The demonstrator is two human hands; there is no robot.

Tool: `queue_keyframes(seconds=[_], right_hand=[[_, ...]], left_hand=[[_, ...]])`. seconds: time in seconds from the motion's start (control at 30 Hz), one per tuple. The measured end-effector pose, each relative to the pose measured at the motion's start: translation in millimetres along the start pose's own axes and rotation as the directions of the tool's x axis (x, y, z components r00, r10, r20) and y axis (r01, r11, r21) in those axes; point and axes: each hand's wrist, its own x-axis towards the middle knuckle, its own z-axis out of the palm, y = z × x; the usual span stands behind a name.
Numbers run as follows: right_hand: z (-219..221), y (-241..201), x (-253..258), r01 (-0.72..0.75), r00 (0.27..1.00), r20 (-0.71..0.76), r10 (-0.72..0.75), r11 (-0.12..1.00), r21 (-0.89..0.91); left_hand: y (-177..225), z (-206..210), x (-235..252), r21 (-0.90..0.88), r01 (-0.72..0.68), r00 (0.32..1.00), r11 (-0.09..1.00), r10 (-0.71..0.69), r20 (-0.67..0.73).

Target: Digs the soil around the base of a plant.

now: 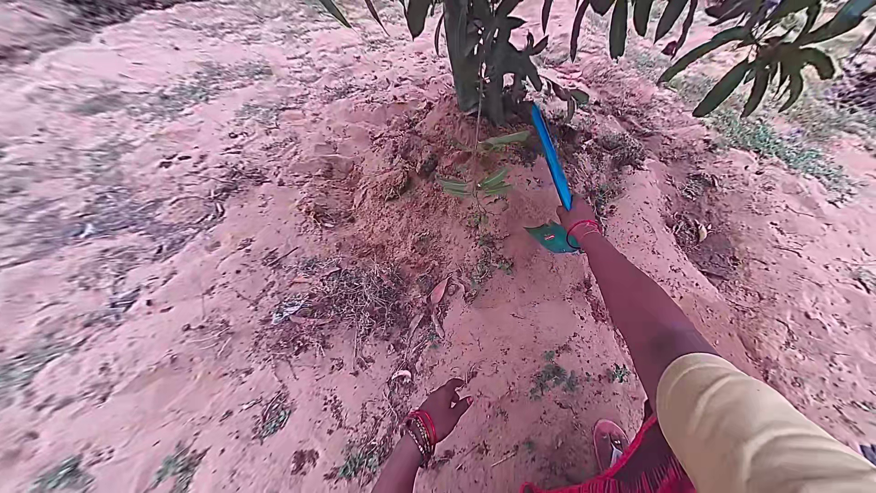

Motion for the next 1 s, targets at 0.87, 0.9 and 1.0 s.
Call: queue_keyframes(seconds=[0.87,0.9,1.0], right_hand=[[239,12,-132,-0.085,0.932,0.356,0.066,0.996,0.037],[236,9,-137,-0.076,0.941,0.334,0.054,0.996,0.052],[211,-19,-137,-0.038,0.976,0.216,0.011,0.992,0.123]], left_hand=[[-12,-12,-10,-0.049,-0.032,0.998,0.998,0.035,0.049],[-11,-13,-12,-0.066,-0.041,0.999,0.997,0.043,0.033],[-11,-9,-16,-0.117,-0.079,0.996,0.99,0.084,0.033]])
